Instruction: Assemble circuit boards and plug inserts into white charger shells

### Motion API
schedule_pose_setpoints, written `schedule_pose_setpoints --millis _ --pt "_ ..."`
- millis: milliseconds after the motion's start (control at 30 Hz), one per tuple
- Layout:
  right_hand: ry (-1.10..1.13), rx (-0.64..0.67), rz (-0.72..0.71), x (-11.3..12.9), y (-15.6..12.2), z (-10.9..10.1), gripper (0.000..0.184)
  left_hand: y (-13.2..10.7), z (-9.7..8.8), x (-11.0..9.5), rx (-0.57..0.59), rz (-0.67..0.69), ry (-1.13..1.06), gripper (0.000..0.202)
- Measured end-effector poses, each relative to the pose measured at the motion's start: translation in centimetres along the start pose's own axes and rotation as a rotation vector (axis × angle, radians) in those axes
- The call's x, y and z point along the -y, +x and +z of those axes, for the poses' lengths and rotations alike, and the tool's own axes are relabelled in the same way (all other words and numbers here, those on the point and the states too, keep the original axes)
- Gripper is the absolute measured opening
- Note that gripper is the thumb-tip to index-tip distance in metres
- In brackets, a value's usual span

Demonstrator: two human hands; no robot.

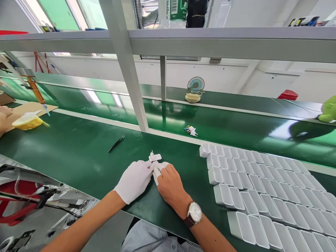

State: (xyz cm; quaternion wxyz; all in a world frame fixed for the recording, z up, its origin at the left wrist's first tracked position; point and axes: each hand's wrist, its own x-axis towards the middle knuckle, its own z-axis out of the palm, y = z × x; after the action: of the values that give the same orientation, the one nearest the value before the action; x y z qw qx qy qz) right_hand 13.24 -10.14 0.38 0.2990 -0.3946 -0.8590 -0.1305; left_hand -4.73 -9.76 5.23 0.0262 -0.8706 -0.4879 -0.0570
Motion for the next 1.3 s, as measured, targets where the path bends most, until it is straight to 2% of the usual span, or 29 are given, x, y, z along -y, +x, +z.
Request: schedule_pose_setpoints --millis 167,333,600,900,1033,1133,1233,1300 --pt "-0.064 0.006 -0.019 0.2 1.1 -0.9 0.031 0.7 0.0 0.7 0.061 0.067 0.049 0.028" --pt "-0.074 0.007 -0.015 0.5 1.1 -0.9 0.031 1.5 -0.1 1.0 0.124 0.109 0.041 0.025" --pt "-0.066 0.058 0.031 1.1 1.6 -0.5 0.03 2.2 1.2 1.4 0.177 0.113 -0.034 0.026" --pt "0.065 0.055 0.086 0.5 1.4 0.3 0.028 2.4 1.0 1.1 0.222 0.073 -0.061 0.025" --pt "0.126 -0.016 0.053 -0.2 0.6 0.6 0.026 1.9 -0.2 0.9 0.204 0.107 0.025 0.03" --pt "0.222 -0.116 0.082 -0.3 0.0 0.3 0.017 2.2 -2.2 0.9 0.167 0.131 0.092 0.026" --pt "0.249 -0.19 0.144 -0.4 -1.3 -0.2 0.036 4.3 -4.6 0.6 0.054 0.107 0.037 0.019" --pt "0.228 -0.204 0.084 -1.2 -2.7 0.4 0.031 7.1 -5.2 0.5 -0.006 0.131 -0.022 0.016"
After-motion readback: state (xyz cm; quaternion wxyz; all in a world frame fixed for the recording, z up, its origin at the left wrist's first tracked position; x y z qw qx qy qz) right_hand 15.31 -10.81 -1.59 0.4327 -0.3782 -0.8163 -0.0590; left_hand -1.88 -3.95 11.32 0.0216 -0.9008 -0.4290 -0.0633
